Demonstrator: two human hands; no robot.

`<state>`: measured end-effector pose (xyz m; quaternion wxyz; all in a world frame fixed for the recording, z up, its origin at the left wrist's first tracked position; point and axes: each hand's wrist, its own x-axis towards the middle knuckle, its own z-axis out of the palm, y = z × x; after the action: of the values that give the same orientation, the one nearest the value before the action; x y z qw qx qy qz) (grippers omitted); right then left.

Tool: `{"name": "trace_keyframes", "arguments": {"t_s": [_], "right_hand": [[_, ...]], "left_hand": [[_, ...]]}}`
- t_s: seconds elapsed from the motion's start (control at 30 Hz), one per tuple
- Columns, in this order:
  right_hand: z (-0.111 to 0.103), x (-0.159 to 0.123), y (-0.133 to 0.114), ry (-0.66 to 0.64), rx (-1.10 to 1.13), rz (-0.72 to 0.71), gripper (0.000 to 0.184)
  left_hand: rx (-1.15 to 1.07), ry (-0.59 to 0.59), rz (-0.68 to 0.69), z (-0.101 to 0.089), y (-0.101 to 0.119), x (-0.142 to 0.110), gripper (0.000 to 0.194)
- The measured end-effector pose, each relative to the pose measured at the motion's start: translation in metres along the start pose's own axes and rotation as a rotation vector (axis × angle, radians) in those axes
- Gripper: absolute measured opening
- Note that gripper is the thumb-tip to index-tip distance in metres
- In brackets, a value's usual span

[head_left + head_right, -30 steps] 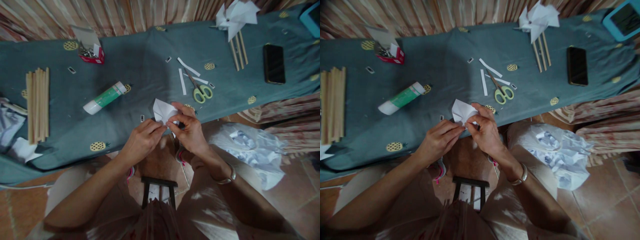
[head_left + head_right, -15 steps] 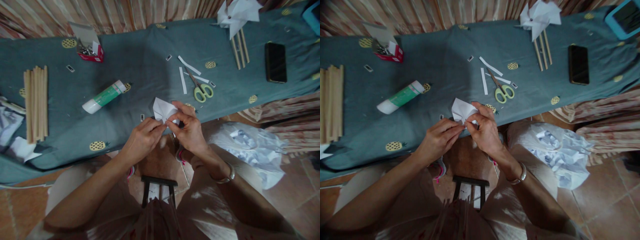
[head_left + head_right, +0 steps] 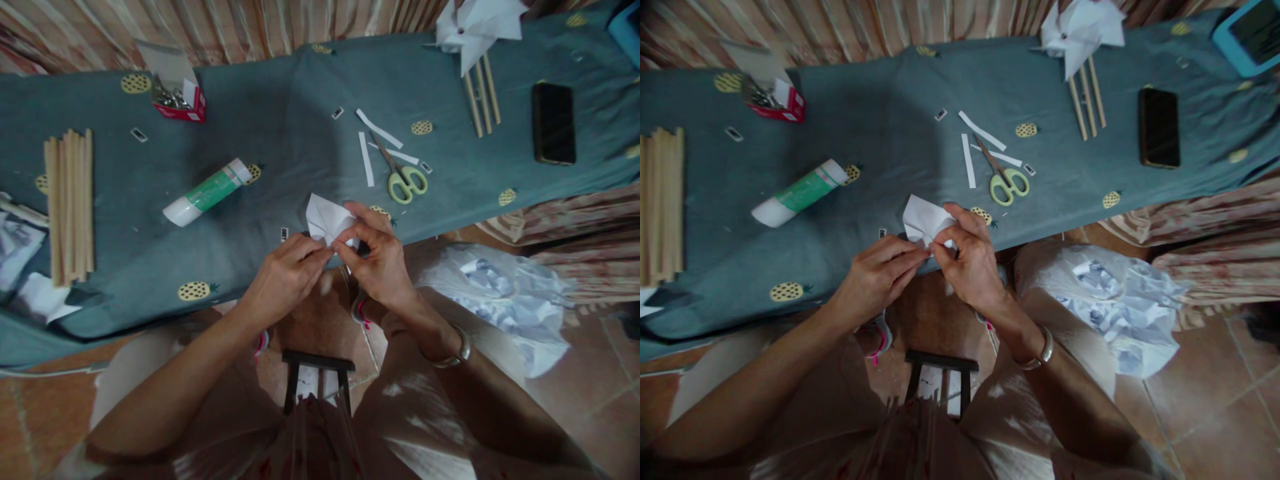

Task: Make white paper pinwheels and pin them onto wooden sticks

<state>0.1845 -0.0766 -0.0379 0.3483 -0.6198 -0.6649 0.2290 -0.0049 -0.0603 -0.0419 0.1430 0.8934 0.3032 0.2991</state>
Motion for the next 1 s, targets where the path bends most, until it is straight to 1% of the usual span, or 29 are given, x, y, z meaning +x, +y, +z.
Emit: {"name": "trace_keyframes", "arguments": {"t_s": [0.23,0.33,0.53,1.0], "right_hand": [[0.0,-0.001,0.0,0.004,0.02,0.0,0.007],[0.0,-0.002,-0.001,0.006,0.006,-0.019,0.01],[-0.001,-0.005,-0.002,0.02,-0.082,-0.142,0.015],[0.003,-0.013,0.003,-0.026,-0.302,-0.345,0.026]], "left_hand": [[-0.005,0.021,0.006,0.0,0.0,0.001,0.015],[-0.013,0.024,0.008,0.0,0.0,0.001,0.015],[-0.006,0.03,0.017,0.0,0.0,0.001,0.015],[0.028,0.044,0.034,-0.001,0.001,0.002,0.011]]}}
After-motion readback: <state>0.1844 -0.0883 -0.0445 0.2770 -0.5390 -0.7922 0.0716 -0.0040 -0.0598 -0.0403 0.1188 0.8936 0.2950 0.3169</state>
